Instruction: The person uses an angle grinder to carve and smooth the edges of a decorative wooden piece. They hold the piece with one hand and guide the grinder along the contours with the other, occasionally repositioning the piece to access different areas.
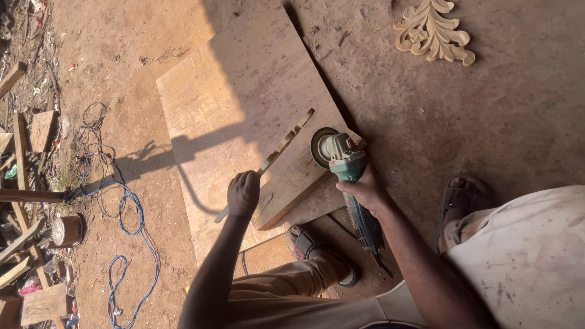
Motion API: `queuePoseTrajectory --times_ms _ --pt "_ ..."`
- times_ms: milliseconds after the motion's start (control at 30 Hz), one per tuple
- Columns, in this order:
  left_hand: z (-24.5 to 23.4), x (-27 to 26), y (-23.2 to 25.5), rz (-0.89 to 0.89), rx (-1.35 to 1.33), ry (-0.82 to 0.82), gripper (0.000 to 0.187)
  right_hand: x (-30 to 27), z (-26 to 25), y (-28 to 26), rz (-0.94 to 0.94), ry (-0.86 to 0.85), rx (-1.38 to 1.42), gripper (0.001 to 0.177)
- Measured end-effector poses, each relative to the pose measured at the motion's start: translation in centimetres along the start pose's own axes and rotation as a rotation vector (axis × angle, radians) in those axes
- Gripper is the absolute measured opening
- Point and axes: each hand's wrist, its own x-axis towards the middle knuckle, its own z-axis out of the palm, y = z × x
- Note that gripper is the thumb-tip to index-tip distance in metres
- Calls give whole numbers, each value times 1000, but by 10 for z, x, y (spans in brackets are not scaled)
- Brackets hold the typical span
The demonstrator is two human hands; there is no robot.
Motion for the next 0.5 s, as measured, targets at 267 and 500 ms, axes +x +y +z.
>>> queuePoseTrajectory --times_ms 267,500 --pt "-19 54 32 62 15 56 4 -20 -2 -37 -266 43 3 89" --pt "-17 74 55 144 89 -16 6 -35 -11 -62 -213 129 -295 87"
